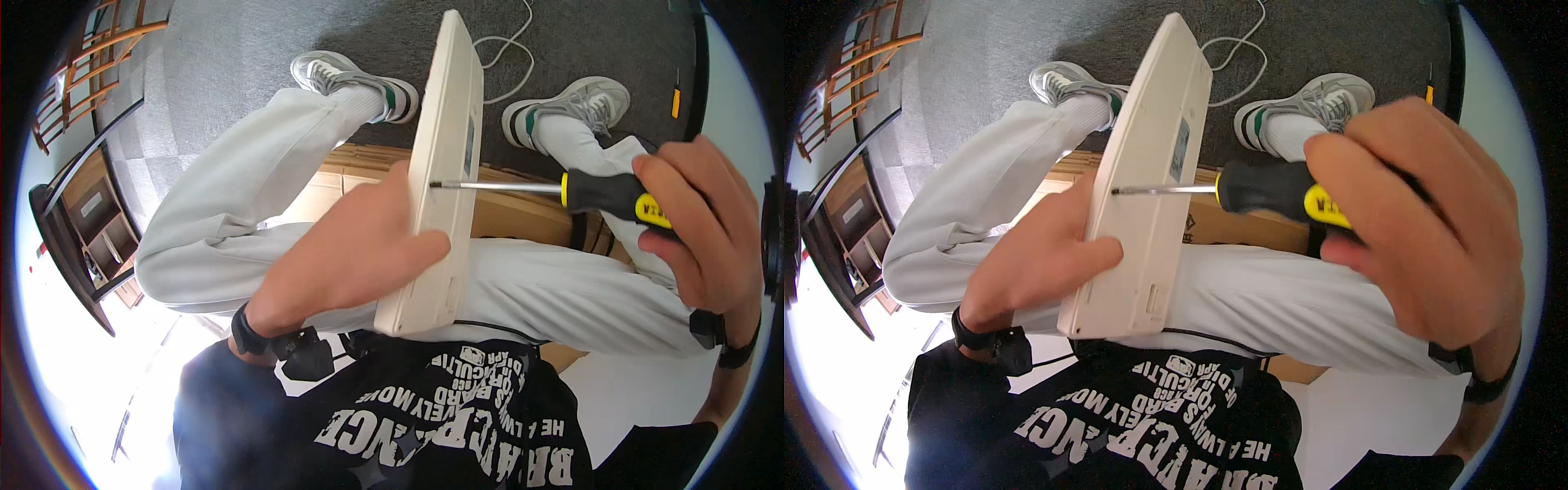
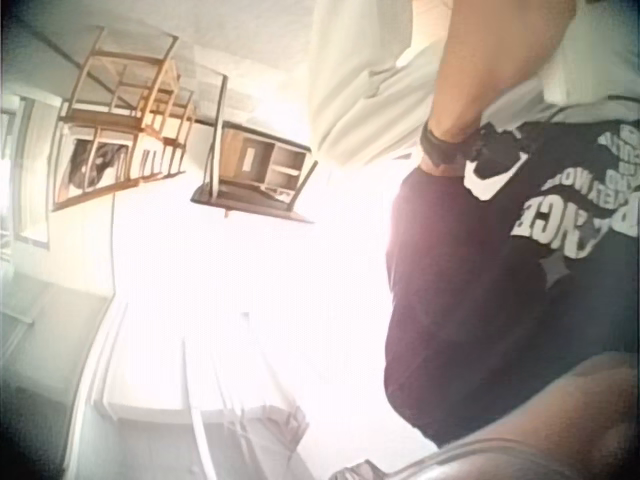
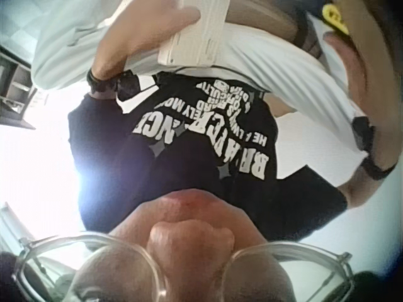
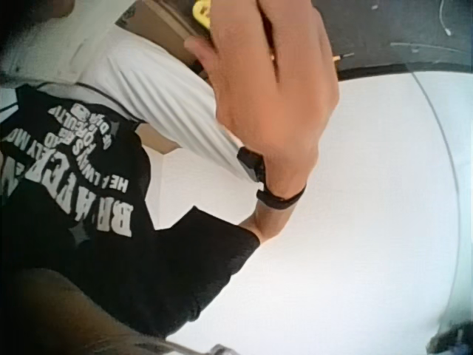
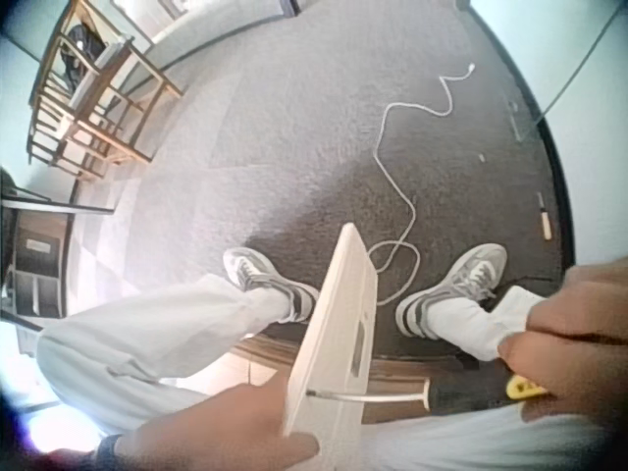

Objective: The person sits on the floor and uses a screwdriver to remove screws from the back of a white electronic device. They repeatedly reposition the device and unscrew fasteners, placing the screws aside.

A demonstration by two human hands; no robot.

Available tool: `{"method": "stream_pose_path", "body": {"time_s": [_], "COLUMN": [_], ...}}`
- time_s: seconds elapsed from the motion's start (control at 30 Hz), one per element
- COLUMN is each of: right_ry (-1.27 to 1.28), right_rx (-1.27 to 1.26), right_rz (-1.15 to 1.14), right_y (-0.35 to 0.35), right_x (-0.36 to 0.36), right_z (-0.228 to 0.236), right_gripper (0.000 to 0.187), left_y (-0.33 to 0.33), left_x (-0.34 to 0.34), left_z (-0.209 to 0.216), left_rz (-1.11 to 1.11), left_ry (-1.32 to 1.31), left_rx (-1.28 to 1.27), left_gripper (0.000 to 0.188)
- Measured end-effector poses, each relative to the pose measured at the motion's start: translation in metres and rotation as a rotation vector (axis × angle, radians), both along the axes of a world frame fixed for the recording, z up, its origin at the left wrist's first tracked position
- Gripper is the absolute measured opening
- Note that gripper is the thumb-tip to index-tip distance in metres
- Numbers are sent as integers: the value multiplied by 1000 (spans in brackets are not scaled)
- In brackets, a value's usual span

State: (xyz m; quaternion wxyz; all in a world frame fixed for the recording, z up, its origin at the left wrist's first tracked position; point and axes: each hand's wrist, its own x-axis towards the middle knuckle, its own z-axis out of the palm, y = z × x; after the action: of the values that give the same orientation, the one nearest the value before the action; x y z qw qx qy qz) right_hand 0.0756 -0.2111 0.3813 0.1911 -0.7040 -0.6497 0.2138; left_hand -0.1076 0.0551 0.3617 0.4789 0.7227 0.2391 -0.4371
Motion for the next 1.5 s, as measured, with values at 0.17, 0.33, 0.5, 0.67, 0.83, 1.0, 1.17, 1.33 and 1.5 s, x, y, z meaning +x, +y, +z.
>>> {"method": "stream_pose_path", "body": {"time_s": [0.17, 0.33, 0.5, 0.67, 0.83, 1.0, 1.17, 1.33, 1.5], "right_ry": [149, 244, 351, 452, 549, 492, 26, -274, -194], "right_rx": [12, -12, -128, -318, -300, -272, 53, 197, 250], "right_rz": [-32, -120, -204, -275, -508, -500, 27, 220, 194], "right_y": [-7, -12, -5, -7, -12, 0, 7, 2, -2], "right_x": [-21, -23, -18, -16, -25, -21, -9, -14, -11], "right_z": [-14, -34, -26, -19, -20, -5, -2, -18, -31], "right_gripper": [50, 47, 43, 34, 26, 41, 49, 37, 42], "left_y": [-6, -3, -5, -9, -13, -12, -6, -6, -8], "left_x": [-10, -14, -9, -4, -4, -9, -9, -4, -2], "left_z": [-2, -7, -6, -6, -6, -11, -9, -8, -6], "left_rz": [59, -1, -42, -70, -100, -58, -33, -123, -167], "left_ry": [126, 136, 200, 223, 236, 28, 25, 11, 35], "left_rx": [-26, 34, 63, 71, 87, 29, -27, 2, 31], "left_gripper": [64, 61, 60, 62, 61, 60, 81, 91, 92]}}
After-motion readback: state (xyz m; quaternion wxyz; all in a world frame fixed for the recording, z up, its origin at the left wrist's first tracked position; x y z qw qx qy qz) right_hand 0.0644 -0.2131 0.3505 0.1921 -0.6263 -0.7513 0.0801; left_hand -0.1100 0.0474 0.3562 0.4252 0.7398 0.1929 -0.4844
